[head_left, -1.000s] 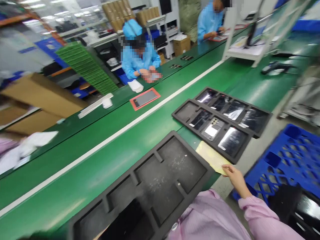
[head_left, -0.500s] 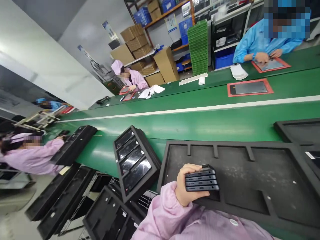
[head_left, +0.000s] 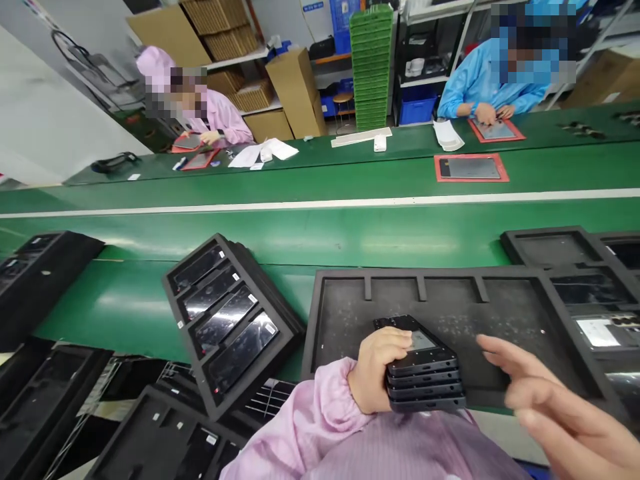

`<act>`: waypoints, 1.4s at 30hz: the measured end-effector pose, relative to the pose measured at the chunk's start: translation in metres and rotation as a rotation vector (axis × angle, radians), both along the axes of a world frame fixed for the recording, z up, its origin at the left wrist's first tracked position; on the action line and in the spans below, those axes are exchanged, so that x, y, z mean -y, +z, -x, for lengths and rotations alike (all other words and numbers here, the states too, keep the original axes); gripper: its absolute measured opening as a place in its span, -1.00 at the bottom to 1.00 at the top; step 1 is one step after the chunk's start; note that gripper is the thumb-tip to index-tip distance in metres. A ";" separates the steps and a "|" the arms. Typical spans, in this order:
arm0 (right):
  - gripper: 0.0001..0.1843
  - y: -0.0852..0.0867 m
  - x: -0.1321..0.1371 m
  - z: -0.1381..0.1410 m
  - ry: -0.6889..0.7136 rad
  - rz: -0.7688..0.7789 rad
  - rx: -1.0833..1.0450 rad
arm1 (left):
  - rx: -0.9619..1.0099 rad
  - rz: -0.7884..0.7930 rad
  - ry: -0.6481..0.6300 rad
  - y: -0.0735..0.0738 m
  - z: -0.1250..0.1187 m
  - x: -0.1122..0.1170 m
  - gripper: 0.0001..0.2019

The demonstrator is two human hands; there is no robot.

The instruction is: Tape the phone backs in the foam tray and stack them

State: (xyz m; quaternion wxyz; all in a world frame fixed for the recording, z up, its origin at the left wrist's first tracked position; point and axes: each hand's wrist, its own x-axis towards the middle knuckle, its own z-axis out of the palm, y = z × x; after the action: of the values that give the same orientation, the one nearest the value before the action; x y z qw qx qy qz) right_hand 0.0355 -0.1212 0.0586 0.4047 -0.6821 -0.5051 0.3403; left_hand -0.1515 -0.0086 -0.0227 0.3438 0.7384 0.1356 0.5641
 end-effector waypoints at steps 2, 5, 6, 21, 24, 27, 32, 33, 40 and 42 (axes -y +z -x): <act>-0.66 0.014 -0.011 0.012 0.138 -0.043 0.059 | -0.003 -0.004 -0.035 0.001 0.001 -0.001 -0.61; -0.66 0.025 -0.019 0.024 0.236 -0.063 0.146 | 0.000 0.004 -0.044 0.002 0.001 -0.003 -0.69; -0.67 0.027 -0.021 0.027 0.250 -0.065 0.169 | 0.004 -0.001 -0.041 0.002 0.001 -0.004 -0.70; -0.64 0.023 -0.030 0.037 0.228 -0.042 0.219 | 0.003 -0.034 -0.031 0.003 0.000 -0.006 -0.67; -0.64 0.024 -0.031 0.038 0.209 -0.033 0.199 | -0.009 -0.001 -0.038 0.004 0.000 -0.006 -0.68; -0.63 0.025 -0.033 0.039 0.194 -0.020 0.174 | -0.018 0.001 -0.036 0.005 0.000 -0.005 -0.68; -0.65 0.023 -0.033 0.040 0.198 -0.024 0.151 | -0.005 -0.004 -0.014 0.005 -0.001 -0.005 -0.69; -0.67 0.022 -0.032 0.040 0.205 -0.027 0.145 | -0.004 -0.004 -0.016 0.005 -0.001 -0.004 -0.69; -0.86 0.006 -0.022 0.036 0.175 0.080 -0.100 | 0.021 -0.023 -0.026 -0.002 0.000 -0.001 -0.65; -0.82 0.004 -0.021 0.036 0.165 0.131 -0.180 | 0.032 -0.024 -0.024 -0.006 0.000 0.000 -0.64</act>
State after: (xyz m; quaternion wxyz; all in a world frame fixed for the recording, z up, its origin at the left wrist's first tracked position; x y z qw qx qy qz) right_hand -0.0008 -0.1002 0.0622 0.3734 -0.6300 -0.4980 0.4645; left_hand -0.1516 -0.0086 -0.0286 0.3437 0.7349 0.1146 0.5733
